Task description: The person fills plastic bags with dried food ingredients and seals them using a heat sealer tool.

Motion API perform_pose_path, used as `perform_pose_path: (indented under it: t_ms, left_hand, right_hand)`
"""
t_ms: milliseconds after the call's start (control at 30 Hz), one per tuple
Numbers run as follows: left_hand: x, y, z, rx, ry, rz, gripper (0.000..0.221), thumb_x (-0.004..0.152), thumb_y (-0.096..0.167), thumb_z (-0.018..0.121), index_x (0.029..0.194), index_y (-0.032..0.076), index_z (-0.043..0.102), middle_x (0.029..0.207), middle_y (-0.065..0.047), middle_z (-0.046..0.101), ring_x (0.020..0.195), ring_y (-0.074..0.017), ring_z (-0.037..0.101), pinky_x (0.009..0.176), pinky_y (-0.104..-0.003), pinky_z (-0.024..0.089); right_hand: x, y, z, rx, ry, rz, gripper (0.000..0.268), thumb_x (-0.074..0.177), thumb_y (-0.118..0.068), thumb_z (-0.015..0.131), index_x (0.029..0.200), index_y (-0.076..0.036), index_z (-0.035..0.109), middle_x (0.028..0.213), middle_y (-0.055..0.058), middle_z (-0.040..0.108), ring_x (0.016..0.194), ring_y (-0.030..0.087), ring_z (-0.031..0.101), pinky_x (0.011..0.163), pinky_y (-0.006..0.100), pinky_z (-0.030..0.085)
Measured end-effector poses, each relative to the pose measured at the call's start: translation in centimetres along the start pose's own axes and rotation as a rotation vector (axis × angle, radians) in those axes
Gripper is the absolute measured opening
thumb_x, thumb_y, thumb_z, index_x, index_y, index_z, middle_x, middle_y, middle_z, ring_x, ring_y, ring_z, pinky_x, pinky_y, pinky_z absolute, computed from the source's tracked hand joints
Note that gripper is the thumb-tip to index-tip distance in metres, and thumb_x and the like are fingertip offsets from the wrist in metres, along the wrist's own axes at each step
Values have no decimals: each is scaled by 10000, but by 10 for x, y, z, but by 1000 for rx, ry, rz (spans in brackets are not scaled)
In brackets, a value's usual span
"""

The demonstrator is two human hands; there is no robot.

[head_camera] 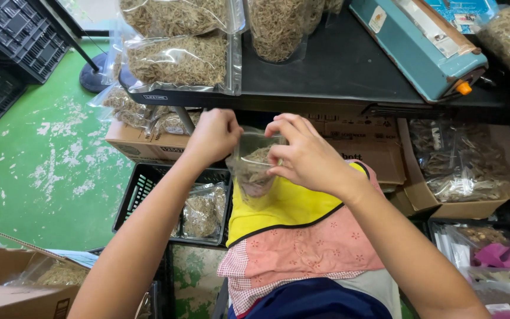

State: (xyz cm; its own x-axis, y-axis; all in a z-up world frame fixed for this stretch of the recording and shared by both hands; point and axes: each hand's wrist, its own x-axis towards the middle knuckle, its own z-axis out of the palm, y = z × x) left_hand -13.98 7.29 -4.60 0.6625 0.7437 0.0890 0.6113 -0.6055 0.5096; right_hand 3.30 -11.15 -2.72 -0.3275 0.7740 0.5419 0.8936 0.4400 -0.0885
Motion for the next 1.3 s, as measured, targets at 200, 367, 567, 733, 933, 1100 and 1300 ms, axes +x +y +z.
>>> perform_pose_path:
  t_ms: [200,367,567,733,933,1100,1300]
  left_hand:
    - [-14,56,-5,45,5,131,145,891,268,627,797,162,655,687,-71,681,771,-345,730,675,-435,609]
    - [-22,82,1,108,22,265,128,944,141,539,885,63,620,773,-180,662,780,-436,716,662,-517,600]
    - [-13,83,10,-10,16,210,102,925,106,592,837,56,609,759,-118,666,783,-392,721,661,-462,604]
    - [-16,79,1,-98,42,155,150,884,110,635,752,41,612,674,-142,668,731,-401,709,642,-459,572]
    - [-15,57,8,-133,50,63,190,846,156,617,674,83,581,530,-115,612,628,-383,686,601,-442,537]
    - [-16,61,5,-170,56,22,186,826,143,583,647,98,555,449,-81,605,529,-303,700,569,-381,563]
    - [-32,63,-26,-251,83,-21,162,855,90,578,695,70,596,521,-96,640,494,-177,693,500,-244,556]
  right_hand:
    - [-31,23,-34,353,58,192,338,867,-282,808,1125,-133,648,1332,124,544,1343,415,491,1113,574,409]
    - [-135,104,-7,130,-191,721,257,900,-160,739,1151,-130,694,1234,151,650,1215,421,623,1026,541,506]
    - [-237,148,62,153,-340,1342,359,895,-487,710,1111,-207,773,1054,101,796,1154,359,695,989,508,537]
    - [-255,170,120,934,430,1446,107,907,-160,764,891,-65,718,865,63,703,726,193,726,661,290,591]
    - [-101,52,-3,1550,696,537,129,976,-158,563,978,-40,512,1471,347,520,1244,395,646,1059,486,528]
    - [-34,-6,-23,1034,606,351,107,969,-13,669,940,60,596,1281,297,578,1137,432,717,952,475,623]
    - [-87,32,66,636,45,849,628,884,-312,792,1306,86,552,1226,371,606,1209,543,592,1034,607,482]
